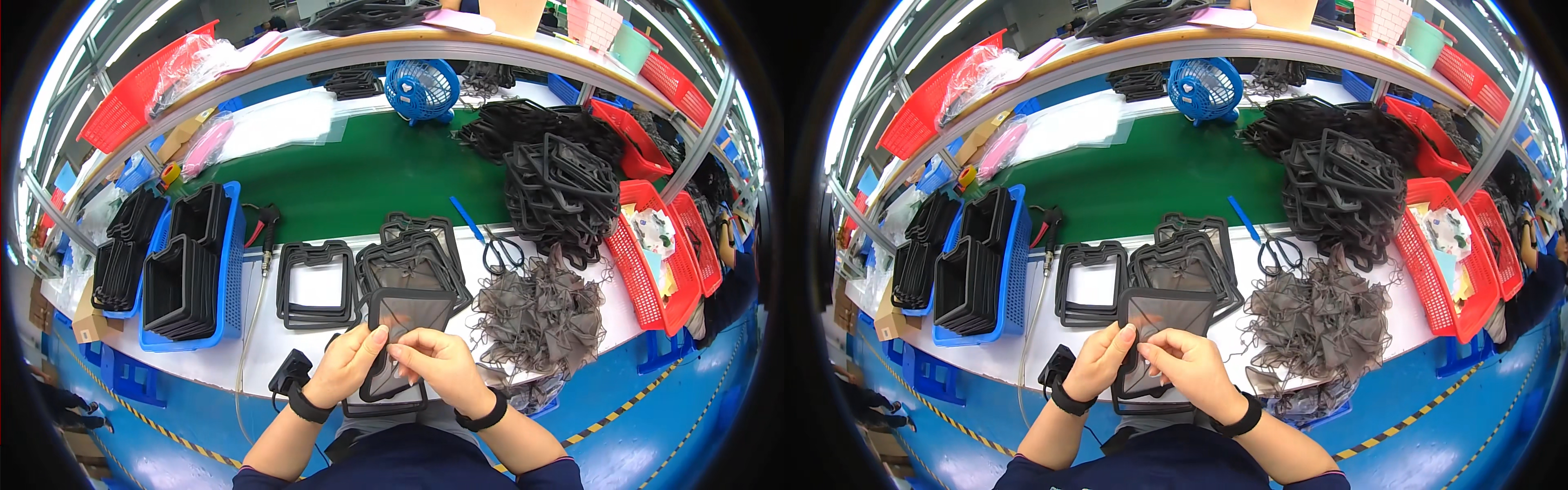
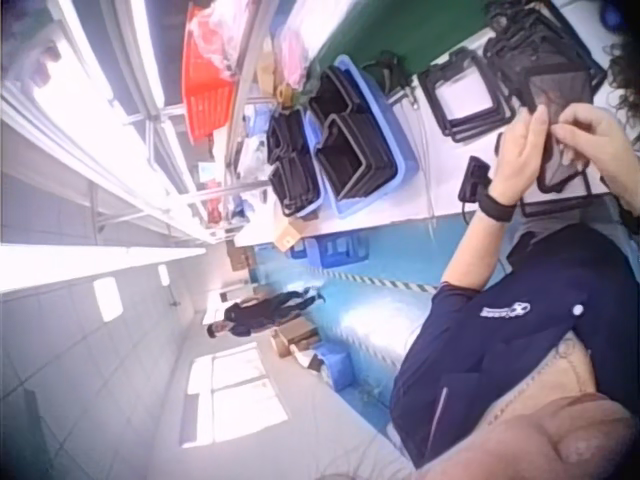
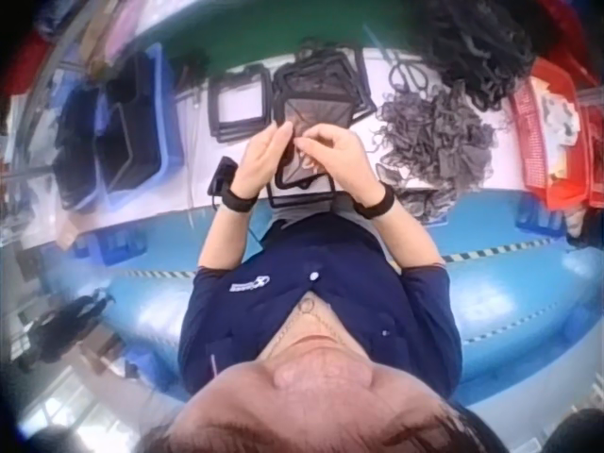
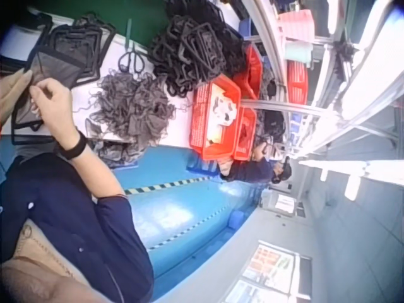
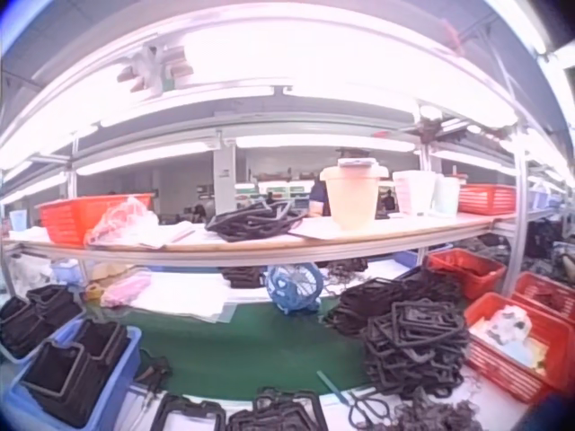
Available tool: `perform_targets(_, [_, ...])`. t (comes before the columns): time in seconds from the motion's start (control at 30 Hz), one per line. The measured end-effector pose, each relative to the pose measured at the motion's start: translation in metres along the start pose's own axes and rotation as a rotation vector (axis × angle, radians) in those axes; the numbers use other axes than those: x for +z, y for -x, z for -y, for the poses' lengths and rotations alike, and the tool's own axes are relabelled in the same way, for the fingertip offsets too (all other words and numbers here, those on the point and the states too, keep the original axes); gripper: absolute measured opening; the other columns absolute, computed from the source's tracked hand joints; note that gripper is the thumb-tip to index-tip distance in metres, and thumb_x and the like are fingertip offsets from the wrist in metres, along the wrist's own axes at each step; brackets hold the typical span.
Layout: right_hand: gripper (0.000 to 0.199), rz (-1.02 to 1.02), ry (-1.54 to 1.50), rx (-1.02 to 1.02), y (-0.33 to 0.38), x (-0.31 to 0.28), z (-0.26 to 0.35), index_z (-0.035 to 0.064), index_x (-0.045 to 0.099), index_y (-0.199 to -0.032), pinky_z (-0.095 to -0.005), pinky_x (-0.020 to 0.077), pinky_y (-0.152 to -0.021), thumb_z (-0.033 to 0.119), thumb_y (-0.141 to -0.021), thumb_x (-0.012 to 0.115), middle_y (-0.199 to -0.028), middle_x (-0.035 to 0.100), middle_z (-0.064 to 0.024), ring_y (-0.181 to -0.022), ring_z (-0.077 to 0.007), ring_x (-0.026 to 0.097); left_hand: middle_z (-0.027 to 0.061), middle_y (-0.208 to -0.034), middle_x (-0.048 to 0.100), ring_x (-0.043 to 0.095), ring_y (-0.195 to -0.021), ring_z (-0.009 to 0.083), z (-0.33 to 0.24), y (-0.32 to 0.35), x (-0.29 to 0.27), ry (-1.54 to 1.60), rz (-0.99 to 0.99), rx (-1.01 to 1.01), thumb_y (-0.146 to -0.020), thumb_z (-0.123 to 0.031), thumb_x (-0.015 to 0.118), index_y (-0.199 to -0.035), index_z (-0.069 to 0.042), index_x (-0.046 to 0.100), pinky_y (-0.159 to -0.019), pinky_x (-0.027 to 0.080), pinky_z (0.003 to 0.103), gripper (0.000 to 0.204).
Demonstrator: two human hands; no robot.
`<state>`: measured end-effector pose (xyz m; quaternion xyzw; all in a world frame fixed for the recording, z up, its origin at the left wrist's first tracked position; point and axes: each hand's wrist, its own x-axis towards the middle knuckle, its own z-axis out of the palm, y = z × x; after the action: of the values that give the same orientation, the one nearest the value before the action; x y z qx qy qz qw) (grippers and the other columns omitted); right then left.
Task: The recorder uses an air duster and a cleaning tool to clean and inspect black rubber seal components at a manufacturing workstation.
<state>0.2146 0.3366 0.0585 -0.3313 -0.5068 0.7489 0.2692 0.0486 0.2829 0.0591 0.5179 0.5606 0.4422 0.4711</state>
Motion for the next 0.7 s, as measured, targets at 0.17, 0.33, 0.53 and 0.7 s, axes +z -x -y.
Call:
perform_targets(0.17, [0.016,-0.026,0.065,-0.074,0.004,0.000,0.002,-0.0010,0.065,-0.089,-0.0194,0.0471,-0.054,0.014,-0.089,0.063,-0.072,0.063,-0.0023,-0.063,-0.0060,0.059,0.0049,-0.073,0.058,0.051,-0.068,0.0097,0.004,0.000,-0.002,-0.106,-0.004,0.015,-0.100,-0.027,0.043,-0.101,0.001,0.061,-0.065,0.044,0.026,0.033])
perform_targets(0.33, [0.015,-0.054,0.173,-0.156,0.006,0.001,0.003,-0.0007,0.064,-0.087,-0.0198,0.0470,-0.055,0.014,-0.088,0.063,-0.072,0.063,-0.0024,-0.064,-0.0063,0.060,0.0083,-0.070,0.057,0.054,-0.061,0.0140,0.003,0.000,0.005,-0.224,-0.127,0.185,-0.097,-0.022,0.050,-0.091,-0.001,0.057,-0.058,0.044,0.027,0.023])
perform_targets(0.53, [0.012,0.092,-0.067,0.027,0.003,-0.010,0.011,0.0011,0.063,-0.088,-0.0188,0.0465,-0.057,0.013,-0.088,0.065,-0.074,0.063,-0.0020,-0.065,-0.0057,0.058,0.0098,-0.075,0.060,0.059,-0.063,0.0148,-0.004,0.002,0.006,-0.352,-0.129,0.299,-0.093,-0.018,0.057,-0.098,-0.001,0.055,-0.057,0.046,0.028,0.018])
perform_targets(0.7, [0.012,0.142,-0.125,0.030,0.005,-0.011,0.010,0.0013,0.063,-0.085,-0.0203,0.0465,-0.056,0.013,-0.087,0.065,-0.075,0.062,-0.0019,-0.064,-0.0063,0.058,0.0007,-0.074,0.059,0.052,-0.060,0.0031,-0.019,0.010,0.000,-0.182,0.001,0.141,-0.091,-0.013,0.060,-0.105,0.000,0.056,-0.053,0.042,0.019,0.019])
